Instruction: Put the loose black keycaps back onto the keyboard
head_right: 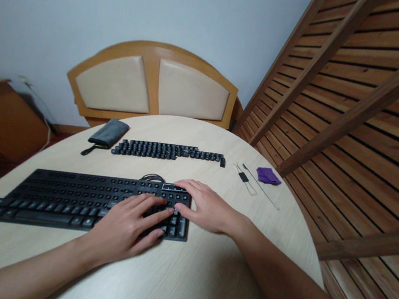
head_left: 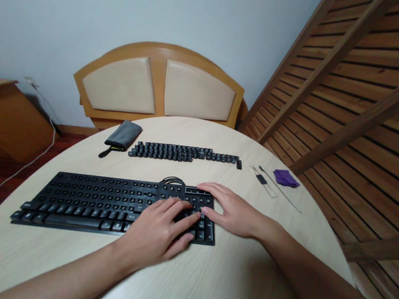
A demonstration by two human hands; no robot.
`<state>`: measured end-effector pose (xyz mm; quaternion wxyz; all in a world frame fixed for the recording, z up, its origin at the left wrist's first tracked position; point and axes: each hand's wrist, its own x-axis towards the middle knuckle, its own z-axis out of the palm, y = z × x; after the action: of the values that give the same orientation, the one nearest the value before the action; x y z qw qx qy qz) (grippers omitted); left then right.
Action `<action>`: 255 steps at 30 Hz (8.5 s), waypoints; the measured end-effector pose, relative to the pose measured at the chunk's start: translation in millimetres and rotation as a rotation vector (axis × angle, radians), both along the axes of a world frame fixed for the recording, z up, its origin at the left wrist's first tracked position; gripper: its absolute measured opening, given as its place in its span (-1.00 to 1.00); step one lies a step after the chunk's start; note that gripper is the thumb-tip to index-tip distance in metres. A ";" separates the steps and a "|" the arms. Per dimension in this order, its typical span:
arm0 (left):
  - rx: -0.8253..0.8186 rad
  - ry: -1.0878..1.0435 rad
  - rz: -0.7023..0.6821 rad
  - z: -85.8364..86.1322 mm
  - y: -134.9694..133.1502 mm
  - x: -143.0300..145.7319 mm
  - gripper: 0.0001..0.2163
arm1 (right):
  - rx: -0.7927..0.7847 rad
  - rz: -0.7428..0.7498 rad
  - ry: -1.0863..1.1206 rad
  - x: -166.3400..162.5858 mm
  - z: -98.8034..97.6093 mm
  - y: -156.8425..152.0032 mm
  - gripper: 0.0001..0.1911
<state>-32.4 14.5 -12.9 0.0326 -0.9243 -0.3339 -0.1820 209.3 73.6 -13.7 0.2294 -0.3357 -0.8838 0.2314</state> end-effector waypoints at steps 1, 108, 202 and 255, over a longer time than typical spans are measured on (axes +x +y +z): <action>0.008 -0.004 -0.007 -0.3 -0.1 -0.1 -0.66 | -0.003 0.001 0.001 0.0 0.6 0.1 -0.51; -0.050 0.006 -0.036 -1.2 0.6 1.1 -0.71 | 0.425 -0.497 -0.061 67.3 -15.2 53.1 -0.82; -0.058 0.010 -0.013 -1.5 -4.6 2.6 -0.63 | 0.019 0.178 0.050 17.6 14.4 6.9 -0.79; -0.071 0.066 0.081 -10.0 -5.9 20.0 -0.44 | 0.232 -0.570 -0.002 31.0 -22.3 46.2 -0.77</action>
<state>-12.4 8.6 -22.9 0.0182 -0.9161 -0.3760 -0.1379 240.4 119.7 -35.9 0.3209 -0.5418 -0.7749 0.0548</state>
